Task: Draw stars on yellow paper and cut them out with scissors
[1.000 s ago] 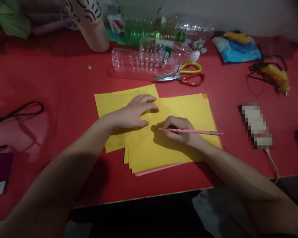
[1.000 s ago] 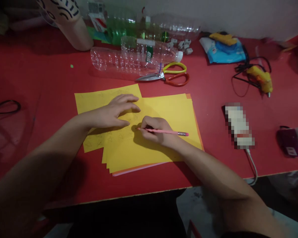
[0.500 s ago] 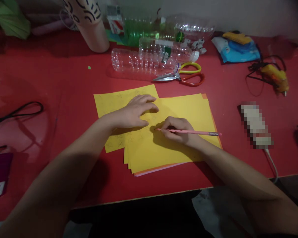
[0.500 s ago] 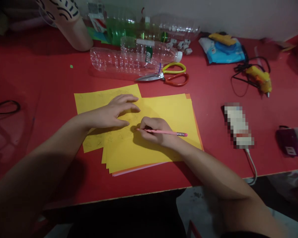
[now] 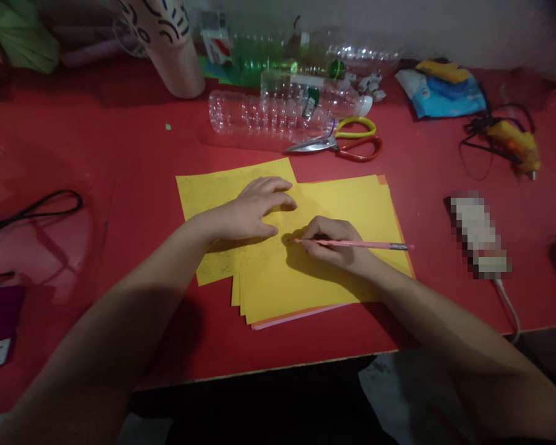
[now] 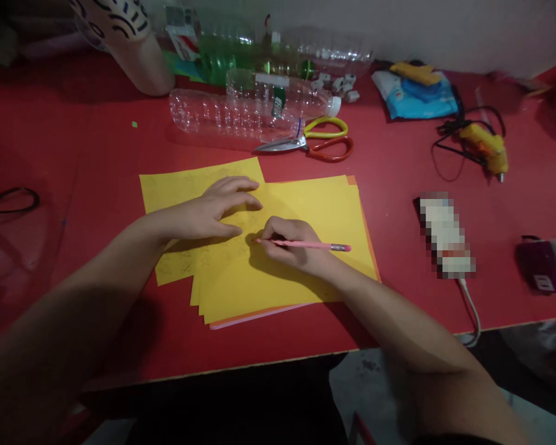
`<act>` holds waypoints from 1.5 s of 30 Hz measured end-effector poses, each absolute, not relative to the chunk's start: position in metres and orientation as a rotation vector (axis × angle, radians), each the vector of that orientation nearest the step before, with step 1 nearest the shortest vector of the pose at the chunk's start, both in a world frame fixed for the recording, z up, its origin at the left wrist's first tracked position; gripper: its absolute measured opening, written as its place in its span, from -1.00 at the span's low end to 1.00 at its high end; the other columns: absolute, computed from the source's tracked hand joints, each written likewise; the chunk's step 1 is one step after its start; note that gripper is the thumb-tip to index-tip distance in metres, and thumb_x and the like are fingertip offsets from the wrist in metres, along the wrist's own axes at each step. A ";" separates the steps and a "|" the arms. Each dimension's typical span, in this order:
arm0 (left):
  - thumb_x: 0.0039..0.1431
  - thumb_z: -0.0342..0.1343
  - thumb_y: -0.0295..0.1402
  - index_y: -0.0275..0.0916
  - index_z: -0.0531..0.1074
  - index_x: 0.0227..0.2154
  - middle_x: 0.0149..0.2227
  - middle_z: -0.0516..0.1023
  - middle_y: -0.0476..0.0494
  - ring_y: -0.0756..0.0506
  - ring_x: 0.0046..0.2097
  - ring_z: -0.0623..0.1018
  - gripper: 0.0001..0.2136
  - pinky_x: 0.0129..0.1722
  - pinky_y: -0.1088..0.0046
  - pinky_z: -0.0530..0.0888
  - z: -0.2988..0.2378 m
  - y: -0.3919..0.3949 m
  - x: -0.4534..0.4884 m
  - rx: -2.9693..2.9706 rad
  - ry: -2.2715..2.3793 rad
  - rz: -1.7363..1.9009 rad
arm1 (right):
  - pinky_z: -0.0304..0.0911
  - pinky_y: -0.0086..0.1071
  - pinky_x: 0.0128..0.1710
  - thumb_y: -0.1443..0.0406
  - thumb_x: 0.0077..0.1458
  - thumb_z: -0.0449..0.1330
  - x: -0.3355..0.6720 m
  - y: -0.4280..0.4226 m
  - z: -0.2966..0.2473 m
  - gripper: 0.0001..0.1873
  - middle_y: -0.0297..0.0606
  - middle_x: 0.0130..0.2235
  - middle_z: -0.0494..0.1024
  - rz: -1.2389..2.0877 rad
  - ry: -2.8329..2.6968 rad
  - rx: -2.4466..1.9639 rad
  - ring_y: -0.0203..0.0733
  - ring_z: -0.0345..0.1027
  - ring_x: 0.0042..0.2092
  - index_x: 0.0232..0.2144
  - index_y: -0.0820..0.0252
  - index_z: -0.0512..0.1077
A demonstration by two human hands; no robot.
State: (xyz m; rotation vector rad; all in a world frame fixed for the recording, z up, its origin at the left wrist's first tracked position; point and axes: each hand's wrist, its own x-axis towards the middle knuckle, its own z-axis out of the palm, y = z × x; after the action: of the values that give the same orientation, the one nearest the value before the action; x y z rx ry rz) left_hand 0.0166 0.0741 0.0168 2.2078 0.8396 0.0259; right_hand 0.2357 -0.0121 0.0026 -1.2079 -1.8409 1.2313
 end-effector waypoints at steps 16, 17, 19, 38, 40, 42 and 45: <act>0.06 0.13 -0.31 -0.12 0.36 0.11 0.41 0.07 -0.20 -0.28 0.45 -0.01 -0.50 0.39 0.07 0.04 0.016 0.084 0.008 2.224 0.802 -0.001 | 0.09 -0.43 -0.58 0.14 0.21 0.22 0.238 -0.010 0.004 -0.74 -0.46 -0.59 0.41 1.287 -1.399 -1.279 -0.35 0.20 -0.59 -0.45 0.09 0.29; 0.06 0.13 -0.31 -0.12 0.36 0.11 0.41 0.08 -0.19 -0.28 0.44 0.00 -0.51 0.38 0.09 0.06 0.017 0.084 0.007 2.224 0.811 -0.003 | 0.09 -0.43 -0.56 0.17 0.17 0.26 0.238 -0.010 0.004 -0.75 -0.46 -0.57 0.41 1.279 -1.419 -1.291 -0.34 0.21 -0.56 -0.44 0.10 0.30; 0.05 0.13 -0.32 -0.13 0.37 0.10 0.40 0.10 -0.19 -0.29 0.43 0.02 -0.51 0.38 0.10 0.08 0.020 0.083 0.006 2.234 0.832 -0.025 | 0.08 -0.42 -0.54 0.21 0.10 0.30 0.238 -0.011 0.003 -0.78 -0.45 -0.53 0.41 1.246 -1.448 -1.281 -0.34 0.22 -0.53 -0.43 0.11 0.31; 0.05 0.16 -0.18 -0.19 0.33 0.05 0.30 0.18 -0.29 -0.38 0.32 0.15 -0.51 0.31 0.02 0.14 0.018 0.060 0.020 2.324 0.970 0.056 | 0.03 -0.43 -0.54 0.32 0.10 0.14 0.232 -0.020 0.007 -0.89 -0.44 -0.54 0.37 1.236 -1.855 -1.141 -0.38 0.14 -0.55 -0.47 0.13 0.31; 0.04 0.16 -0.18 -0.18 0.32 0.05 0.28 0.21 -0.27 -0.37 0.31 0.17 -0.51 0.31 0.03 0.14 0.017 0.062 0.021 2.332 0.987 0.081 | 0.02 -0.42 -0.54 0.32 0.09 0.14 0.231 -0.020 0.008 -0.89 -0.44 -0.54 0.37 1.198 -1.832 -1.181 -0.37 0.14 -0.54 -0.47 0.13 0.31; 0.02 0.16 -0.18 -0.17 0.32 0.06 0.26 0.21 -0.26 -0.36 0.31 0.17 -0.49 0.32 0.04 0.13 0.016 0.064 0.021 2.331 0.990 0.092 | 0.00 -0.42 -0.54 0.32 0.07 0.15 0.231 -0.019 0.010 -0.90 -0.44 -0.55 0.36 1.189 -1.792 -1.230 -0.37 0.12 -0.54 -0.48 0.12 0.30; -0.04 0.20 -0.16 -0.18 0.30 0.08 0.26 0.19 -0.29 -0.37 0.32 0.14 -0.43 0.33 0.03 0.10 0.014 0.065 0.021 2.320 0.975 0.071 | 0.00 -0.42 -0.54 0.32 0.07 0.15 0.232 -0.017 0.010 -0.90 -0.45 -0.54 0.34 1.248 -1.787 -1.229 -0.37 0.09 -0.53 -0.47 0.12 0.30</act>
State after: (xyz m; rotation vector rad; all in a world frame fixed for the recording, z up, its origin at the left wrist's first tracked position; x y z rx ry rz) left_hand 0.0206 0.0654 0.0140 2.3204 0.9747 0.0710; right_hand 0.2315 -0.0170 0.0102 -1.2293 -1.7874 1.2484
